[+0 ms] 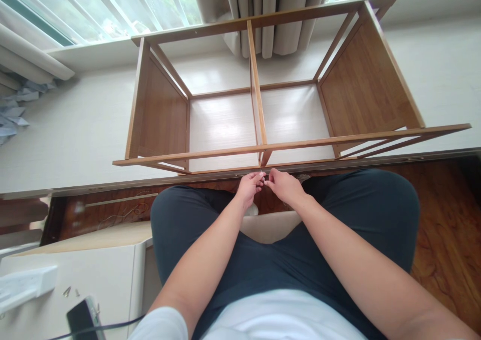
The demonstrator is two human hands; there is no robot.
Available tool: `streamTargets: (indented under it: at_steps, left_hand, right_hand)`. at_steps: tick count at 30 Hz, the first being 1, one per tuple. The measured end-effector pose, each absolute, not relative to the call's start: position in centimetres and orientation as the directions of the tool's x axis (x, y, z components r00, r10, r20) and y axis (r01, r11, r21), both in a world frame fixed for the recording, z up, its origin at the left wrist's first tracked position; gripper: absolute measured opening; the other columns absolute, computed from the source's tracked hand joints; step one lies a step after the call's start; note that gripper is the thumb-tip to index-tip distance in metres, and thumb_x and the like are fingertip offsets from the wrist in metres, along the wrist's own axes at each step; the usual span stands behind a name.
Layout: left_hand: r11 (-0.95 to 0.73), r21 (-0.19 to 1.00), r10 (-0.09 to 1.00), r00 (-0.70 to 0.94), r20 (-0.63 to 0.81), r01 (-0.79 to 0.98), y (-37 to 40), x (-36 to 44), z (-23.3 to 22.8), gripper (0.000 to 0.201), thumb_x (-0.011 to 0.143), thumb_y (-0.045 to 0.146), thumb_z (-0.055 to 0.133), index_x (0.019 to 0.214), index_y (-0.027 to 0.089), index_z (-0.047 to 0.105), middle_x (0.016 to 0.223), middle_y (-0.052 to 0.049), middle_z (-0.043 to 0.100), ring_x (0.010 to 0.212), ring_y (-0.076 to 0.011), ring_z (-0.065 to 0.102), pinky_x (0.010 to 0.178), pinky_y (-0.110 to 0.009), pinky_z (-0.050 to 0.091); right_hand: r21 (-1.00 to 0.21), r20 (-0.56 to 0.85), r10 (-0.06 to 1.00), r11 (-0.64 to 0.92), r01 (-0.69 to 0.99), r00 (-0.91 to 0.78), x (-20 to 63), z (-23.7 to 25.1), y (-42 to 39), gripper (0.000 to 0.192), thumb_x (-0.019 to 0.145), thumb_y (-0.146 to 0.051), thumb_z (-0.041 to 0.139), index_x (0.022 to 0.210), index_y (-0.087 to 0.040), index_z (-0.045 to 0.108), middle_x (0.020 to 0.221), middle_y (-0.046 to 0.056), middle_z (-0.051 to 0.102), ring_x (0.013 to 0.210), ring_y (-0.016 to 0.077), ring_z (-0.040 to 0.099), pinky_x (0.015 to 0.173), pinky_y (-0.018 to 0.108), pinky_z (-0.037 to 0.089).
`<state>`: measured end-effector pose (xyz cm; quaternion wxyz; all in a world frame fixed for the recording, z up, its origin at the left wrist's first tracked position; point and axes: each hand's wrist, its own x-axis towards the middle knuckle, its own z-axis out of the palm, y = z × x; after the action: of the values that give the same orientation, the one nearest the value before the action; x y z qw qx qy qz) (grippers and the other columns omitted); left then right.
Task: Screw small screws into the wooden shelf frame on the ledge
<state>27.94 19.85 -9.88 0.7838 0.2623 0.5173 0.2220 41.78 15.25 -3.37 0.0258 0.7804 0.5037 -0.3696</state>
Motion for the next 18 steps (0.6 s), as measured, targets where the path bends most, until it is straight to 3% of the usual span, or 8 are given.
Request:
streamTargets:
  at_steps: [18]
  left_hand:
    - [0.763, 0.641, 0.622, 0.361, -0.694, -0.081, 19.88, 28.03, -10.12, 0.037, 0.063, 0.041, 0.089, 0.085, 0.015, 0.074, 0.075, -0.002, 0.065, 0.061, -0.0078, 0.055, 0.056, -0.019, 0.036]
  right_hand:
    - [-0.357, -0.635, 0.751, -0.492, 0.794, 0.180, 41.25, -3.55, 15.29, 0.033, 0.098, -0.048, 0.052, 0.104, -0.022, 0.070, 0.106, 0.012, 0.074, 0.096, 0.0267, 0.069, 0.079, 0.034, 0.048]
